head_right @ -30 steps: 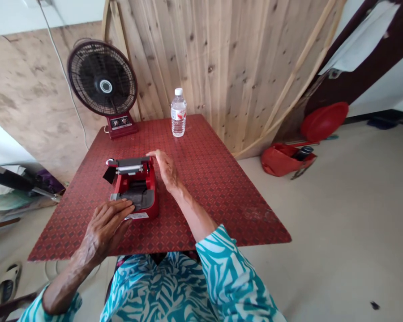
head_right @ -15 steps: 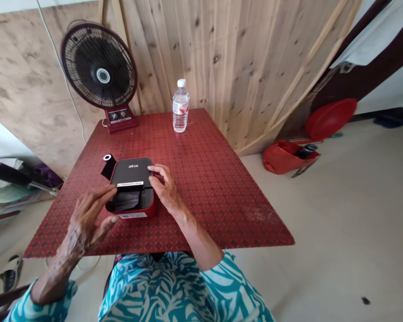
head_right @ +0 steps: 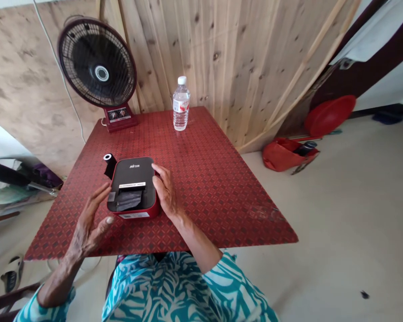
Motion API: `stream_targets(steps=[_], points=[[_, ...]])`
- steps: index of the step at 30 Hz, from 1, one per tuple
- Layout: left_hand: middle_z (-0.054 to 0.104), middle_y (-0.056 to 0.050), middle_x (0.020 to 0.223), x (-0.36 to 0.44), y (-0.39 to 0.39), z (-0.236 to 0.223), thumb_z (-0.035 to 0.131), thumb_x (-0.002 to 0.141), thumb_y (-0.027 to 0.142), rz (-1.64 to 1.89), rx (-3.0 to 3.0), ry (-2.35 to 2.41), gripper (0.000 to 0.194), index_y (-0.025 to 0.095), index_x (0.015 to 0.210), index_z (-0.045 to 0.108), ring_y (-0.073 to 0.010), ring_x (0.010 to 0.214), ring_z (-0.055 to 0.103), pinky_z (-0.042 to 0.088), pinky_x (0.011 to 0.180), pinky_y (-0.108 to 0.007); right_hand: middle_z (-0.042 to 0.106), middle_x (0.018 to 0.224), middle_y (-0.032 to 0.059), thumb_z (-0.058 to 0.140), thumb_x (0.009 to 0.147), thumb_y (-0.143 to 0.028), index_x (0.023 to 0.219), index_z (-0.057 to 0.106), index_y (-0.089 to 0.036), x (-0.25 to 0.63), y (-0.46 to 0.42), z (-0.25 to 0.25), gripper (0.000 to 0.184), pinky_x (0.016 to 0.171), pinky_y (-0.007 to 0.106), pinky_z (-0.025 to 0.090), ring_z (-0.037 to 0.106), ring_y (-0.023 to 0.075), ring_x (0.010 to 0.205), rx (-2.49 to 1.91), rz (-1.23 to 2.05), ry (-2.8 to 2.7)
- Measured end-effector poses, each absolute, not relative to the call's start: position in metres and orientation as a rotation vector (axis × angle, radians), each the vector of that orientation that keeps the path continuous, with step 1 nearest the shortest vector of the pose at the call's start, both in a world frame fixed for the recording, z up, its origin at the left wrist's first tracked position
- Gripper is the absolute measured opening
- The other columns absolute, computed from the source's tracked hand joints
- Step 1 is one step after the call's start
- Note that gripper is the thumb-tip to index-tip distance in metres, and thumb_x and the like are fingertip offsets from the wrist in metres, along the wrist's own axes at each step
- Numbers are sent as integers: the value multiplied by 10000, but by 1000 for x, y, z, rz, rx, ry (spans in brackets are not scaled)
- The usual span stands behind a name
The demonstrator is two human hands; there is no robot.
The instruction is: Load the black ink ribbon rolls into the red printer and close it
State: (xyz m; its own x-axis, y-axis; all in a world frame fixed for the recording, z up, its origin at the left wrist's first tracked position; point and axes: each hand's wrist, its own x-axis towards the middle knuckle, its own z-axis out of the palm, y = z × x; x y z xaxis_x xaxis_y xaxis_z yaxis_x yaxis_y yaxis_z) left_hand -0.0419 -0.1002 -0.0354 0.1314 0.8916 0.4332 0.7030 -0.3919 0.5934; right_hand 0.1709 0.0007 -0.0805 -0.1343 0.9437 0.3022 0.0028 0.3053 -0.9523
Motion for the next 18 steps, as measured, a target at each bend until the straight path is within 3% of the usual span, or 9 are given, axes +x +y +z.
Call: stream_targets(steps=[5, 8, 12, 18], points=[[411, -98, 1518, -44, -102, -32, 669, 856, 411, 1228, 2020, 1628, 647, 278, 1443, 434, -306, 1404, 368, 323, 1145, -472, 534, 1413, 75, 352, 961, -575, 1338, 513, -245, 165, -11, -93, 526, 1166, 423, 320, 462, 211, 1339, -987, 1109, -1282], [472, -93, 1477, -46, -100, -30, 668, 859, 398, 1260, 1907, 1616, 596, 278, 1412, 480, -301, 1375, 412, 322, 1144, -473, 598, 1336, 75, 368, 950, -593, 1289, 559, -246, 164, -11, -97, 522, 1120, 427, 374, 518, 225, 1276, -1024, 1127, -1244], [601, -103, 1351, -47, -91, -31, 658, 858, 447, 1355, 1442, 1523, 504, 250, 1314, 578, -297, 1255, 549, 428, 1064, -441, 612, 1312, 76, 383, 946, -574, 1258, 583, -249, 165, -8, -99, 492, 1098, 441, 389, 533, 232, 1249, -1037, 1146, -1242], [685, -93, 1196, -44, -71, -35, 785, 725, 422, 1338, 1093, 1376, 573, 222, 1238, 627, -287, 1153, 609, 505, 948, -387, 628, 1286, 57, 426, 937, -516, 1226, 610, -262, 167, -8, -97, 426, 1090, 436, 393, 543, 234, 1229, -1046, 1156, -1222]])
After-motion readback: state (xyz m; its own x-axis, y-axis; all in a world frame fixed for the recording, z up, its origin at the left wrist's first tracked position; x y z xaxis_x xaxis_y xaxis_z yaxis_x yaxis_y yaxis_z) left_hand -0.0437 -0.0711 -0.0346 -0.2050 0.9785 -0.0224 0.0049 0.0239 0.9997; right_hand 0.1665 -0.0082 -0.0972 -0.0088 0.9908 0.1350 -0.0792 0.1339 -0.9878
